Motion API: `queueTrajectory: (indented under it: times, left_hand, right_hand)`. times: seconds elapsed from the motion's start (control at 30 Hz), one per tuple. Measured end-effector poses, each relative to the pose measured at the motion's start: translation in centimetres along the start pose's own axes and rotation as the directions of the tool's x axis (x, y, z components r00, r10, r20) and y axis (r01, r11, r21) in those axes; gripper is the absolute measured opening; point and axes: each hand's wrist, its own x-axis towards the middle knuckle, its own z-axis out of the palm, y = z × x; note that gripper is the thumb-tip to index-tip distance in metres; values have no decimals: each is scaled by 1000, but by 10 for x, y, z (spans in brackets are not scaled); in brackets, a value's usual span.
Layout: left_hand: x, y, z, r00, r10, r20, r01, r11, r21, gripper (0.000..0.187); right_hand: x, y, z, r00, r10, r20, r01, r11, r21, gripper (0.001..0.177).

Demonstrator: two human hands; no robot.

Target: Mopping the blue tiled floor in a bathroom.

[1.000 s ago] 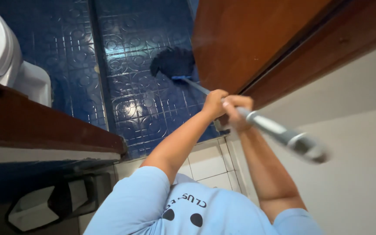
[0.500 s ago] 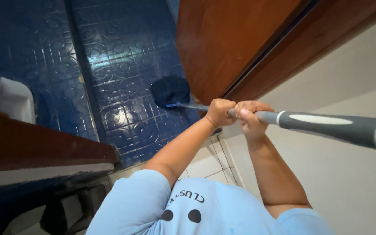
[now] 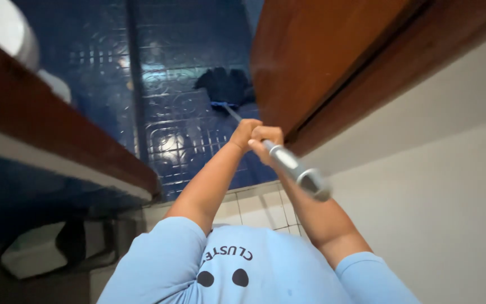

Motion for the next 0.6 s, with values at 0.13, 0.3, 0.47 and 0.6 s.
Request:
queueTrajectory:
  times: [0.13, 0.3, 0.47, 0.6]
  left_hand:
    - [-5, 106, -57, 992, -50, -120, 55, 998, 39, 21]
    - [-27, 160, -106, 976, -103, -193, 128, 984, 121, 19]
    - [-45, 100, -116, 819, 483, -308, -241, 778, 580, 14]
    - [-69, -8, -103, 887, 392, -243, -207, 811, 548, 31]
  right_hand:
    - [36, -60, -5, 998, -56, -16, 58, 982, 179, 18]
    - [73, -110, 11, 983, -118, 141, 34, 870, 492, 23]
    - [70, -96, 53, 970, -168, 178, 65, 878, 474, 28]
    - [50, -54, 78, 934, -227, 275, 161, 957, 242, 26]
